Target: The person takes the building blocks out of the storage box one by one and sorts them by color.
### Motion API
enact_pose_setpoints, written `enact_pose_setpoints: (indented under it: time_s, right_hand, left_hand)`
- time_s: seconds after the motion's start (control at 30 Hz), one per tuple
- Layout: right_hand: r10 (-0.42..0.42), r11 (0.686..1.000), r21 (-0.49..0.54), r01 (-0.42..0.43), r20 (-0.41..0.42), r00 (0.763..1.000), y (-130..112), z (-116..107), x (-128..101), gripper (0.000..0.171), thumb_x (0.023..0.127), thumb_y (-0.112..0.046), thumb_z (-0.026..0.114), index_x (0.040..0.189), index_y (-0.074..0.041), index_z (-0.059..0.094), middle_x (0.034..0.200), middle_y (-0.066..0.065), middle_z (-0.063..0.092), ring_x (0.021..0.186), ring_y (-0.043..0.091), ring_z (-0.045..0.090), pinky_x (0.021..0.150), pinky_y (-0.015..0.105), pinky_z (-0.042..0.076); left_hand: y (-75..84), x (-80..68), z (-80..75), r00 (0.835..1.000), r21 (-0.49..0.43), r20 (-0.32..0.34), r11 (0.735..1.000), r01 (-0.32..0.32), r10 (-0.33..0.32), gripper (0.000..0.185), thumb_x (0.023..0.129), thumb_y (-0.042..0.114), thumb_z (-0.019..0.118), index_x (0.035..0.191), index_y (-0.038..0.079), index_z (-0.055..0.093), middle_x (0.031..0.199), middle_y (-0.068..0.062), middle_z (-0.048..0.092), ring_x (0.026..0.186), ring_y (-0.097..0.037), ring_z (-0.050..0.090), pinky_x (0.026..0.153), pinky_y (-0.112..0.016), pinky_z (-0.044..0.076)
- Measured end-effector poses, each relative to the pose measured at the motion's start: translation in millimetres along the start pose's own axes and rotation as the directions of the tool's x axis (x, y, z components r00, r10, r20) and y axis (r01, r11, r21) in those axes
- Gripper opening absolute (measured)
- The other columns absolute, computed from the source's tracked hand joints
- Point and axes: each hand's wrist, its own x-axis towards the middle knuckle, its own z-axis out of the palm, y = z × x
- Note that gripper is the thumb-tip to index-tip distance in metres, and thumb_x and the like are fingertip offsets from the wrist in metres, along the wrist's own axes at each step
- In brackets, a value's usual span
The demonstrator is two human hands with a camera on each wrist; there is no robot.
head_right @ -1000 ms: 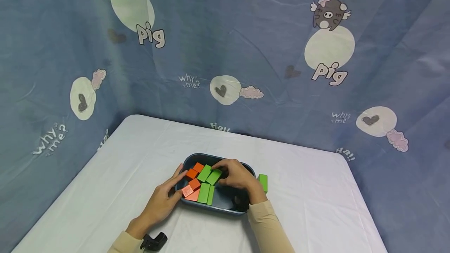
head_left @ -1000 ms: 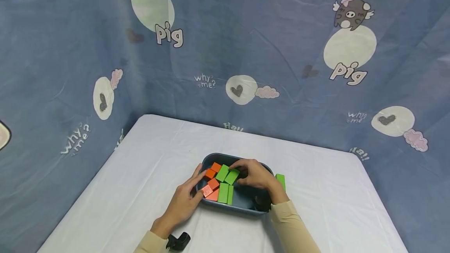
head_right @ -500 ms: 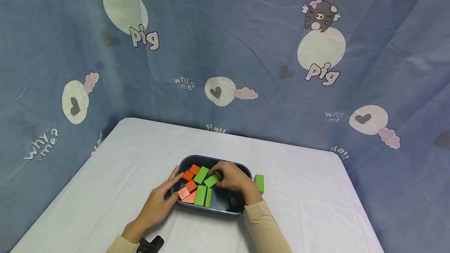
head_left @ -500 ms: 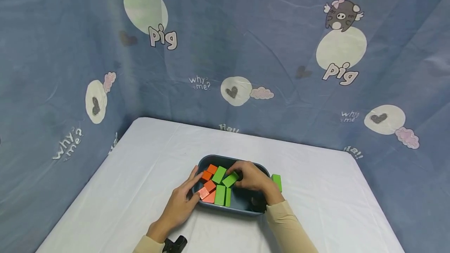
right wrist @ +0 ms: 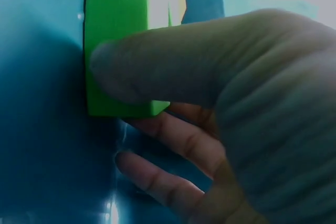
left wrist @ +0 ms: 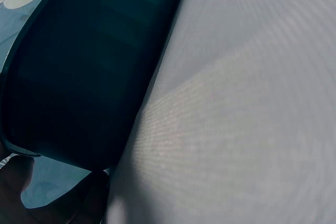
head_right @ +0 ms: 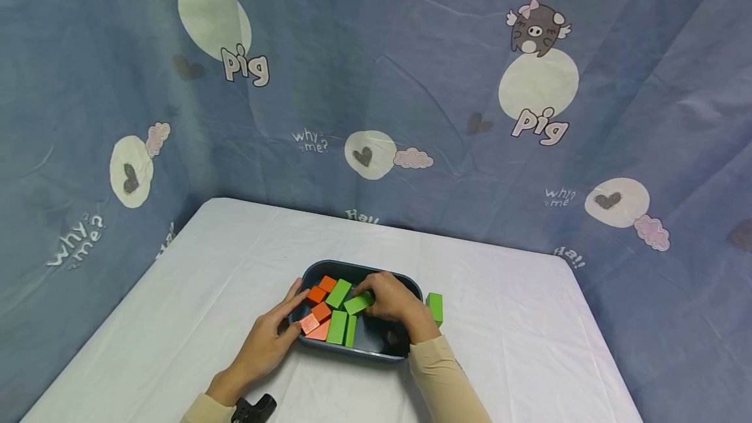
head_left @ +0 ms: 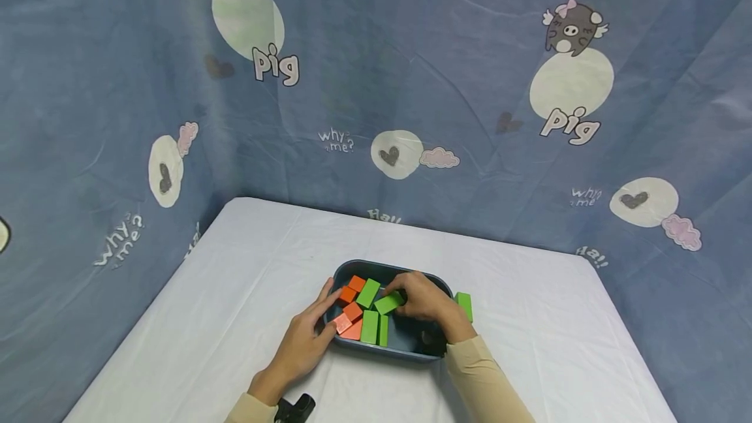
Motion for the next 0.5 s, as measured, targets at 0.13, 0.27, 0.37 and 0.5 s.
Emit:
enact_pose_setpoints:
  time_s: [0.13, 0.27, 0.37, 0.5]
  right_hand:
    - [-0.005, 1.0, 0.003, 0.005, 0.011, 1.0, 0.1, 0.0, 1.4, 0.034, 0.078, -0.001, 0.084, 0.11, -0.011, 0.08, 0.113, 0.003, 0.073, 0.106, 0.017, 0.066, 0.092, 0.035, 0.055]
    - [0.006, 1.0, -0.01, -0.006, 0.015, 1.0, -0.3, -1.4, 1.9, 0.032, 0.079, -0.005, 0.084, 0.11, -0.011, 0.08, 0.112, 0.002, 0.073, 0.104, 0.015, 0.065, 0.092, 0.035, 0.055]
    - [0.03, 0.999, -0.015, -0.03, 0.024, 0.999, -1.2, -2.7, 0.8, 0.031, 0.08, -0.008, 0.084, 0.111, -0.01, 0.079, 0.112, 0.002, 0.074, 0.103, 0.014, 0.065, 0.092, 0.035, 0.055]
    - [0.04, 0.999, -0.021, -0.039, 0.013, 0.999, -1.7, -4.0, -0.1, 0.03, 0.08, -0.011, 0.085, 0.11, -0.01, 0.08, 0.107, -0.001, 0.074, 0.097, 0.011, 0.064, 0.088, 0.033, 0.055]
  left_hand:
    - [-0.2, 0.1, -1.3, 1.0, 0.006, -0.01, 1.0, -0.002, 0.003, 0.061, 0.09, 0.002, 0.063, 0.15, 0.007, 0.052, 0.163, -0.007, 0.034, 0.145, -0.021, 0.037, 0.111, -0.01, 0.021]
    - [-1.3, 1.1, -1.4, 1.0, 0.0, -0.01, 1.0, -0.009, 0.009, 0.06, 0.091, 0.003, 0.063, 0.15, 0.007, 0.052, 0.163, -0.007, 0.034, 0.145, -0.021, 0.036, 0.111, -0.011, 0.021]
    - [-1.4, 0.9, -0.4, 1.0, -0.006, -0.001, 1.0, -0.006, 0.006, 0.06, 0.092, 0.003, 0.063, 0.151, 0.008, 0.051, 0.163, -0.007, 0.034, 0.146, -0.021, 0.035, 0.111, -0.012, 0.022]
    - [-0.3, -0.3, 0.5, 1.0, -0.012, 0.0, 1.0, 0.01, -0.01, 0.061, 0.091, 0.003, 0.062, 0.151, 0.008, 0.051, 0.163, -0.004, 0.033, 0.146, -0.02, 0.035, 0.112, -0.013, 0.021]
